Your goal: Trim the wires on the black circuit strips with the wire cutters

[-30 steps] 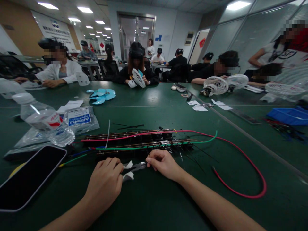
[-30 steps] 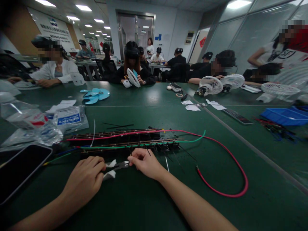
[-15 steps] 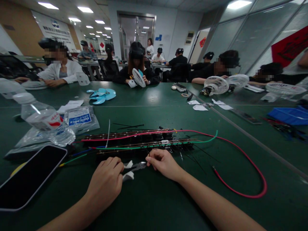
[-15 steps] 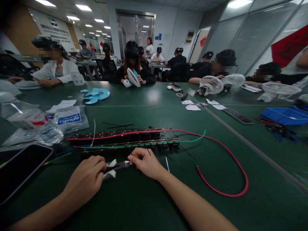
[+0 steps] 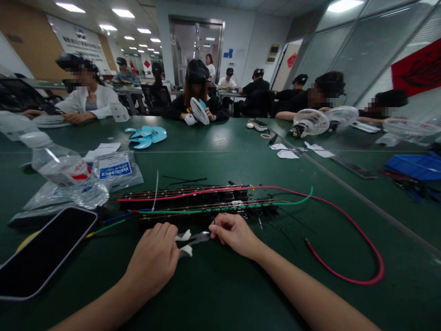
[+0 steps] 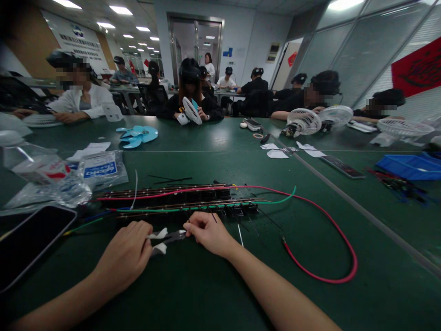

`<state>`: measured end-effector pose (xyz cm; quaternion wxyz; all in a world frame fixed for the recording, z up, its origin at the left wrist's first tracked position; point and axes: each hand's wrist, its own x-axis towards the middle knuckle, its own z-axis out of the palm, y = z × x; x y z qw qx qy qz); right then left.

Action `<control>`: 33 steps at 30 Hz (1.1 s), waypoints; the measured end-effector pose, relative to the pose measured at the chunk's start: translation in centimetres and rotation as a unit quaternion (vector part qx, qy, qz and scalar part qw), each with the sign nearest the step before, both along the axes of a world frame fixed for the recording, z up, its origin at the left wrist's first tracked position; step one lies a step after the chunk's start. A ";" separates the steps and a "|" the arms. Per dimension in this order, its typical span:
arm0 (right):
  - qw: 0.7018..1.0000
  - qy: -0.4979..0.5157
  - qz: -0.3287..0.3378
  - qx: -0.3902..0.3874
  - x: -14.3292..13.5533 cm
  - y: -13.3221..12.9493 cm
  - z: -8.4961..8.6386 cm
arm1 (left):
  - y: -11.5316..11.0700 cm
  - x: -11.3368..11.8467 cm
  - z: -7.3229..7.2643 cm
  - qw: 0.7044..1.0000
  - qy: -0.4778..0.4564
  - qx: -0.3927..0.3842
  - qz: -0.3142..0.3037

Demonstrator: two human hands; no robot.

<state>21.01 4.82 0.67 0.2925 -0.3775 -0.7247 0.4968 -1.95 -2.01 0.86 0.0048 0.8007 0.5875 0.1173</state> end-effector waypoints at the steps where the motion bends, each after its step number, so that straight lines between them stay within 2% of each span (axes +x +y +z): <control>1: 1.000 -0.001 0.001 0.001 0.0 0.0 0.0 | 0.0 0.0 -0.1 1.000 -0.006 0.010 0.000; 18: 1.000 0.005 0.001 0.000 -0.1 -0.1 0.0 | 0.6 0.4 0.1 0.998 0.046 0.043 -0.019; 26: 0.998 -0.021 -0.010 0.053 -0.1 0.0 0.5 | 0.8 0.4 0.1 0.999 0.046 0.019 -0.016; 33: 0.999 -0.017 -0.001 0.050 -0.1 -0.1 0.4 | 0.8 0.4 -0.1 0.999 0.046 0.017 -0.017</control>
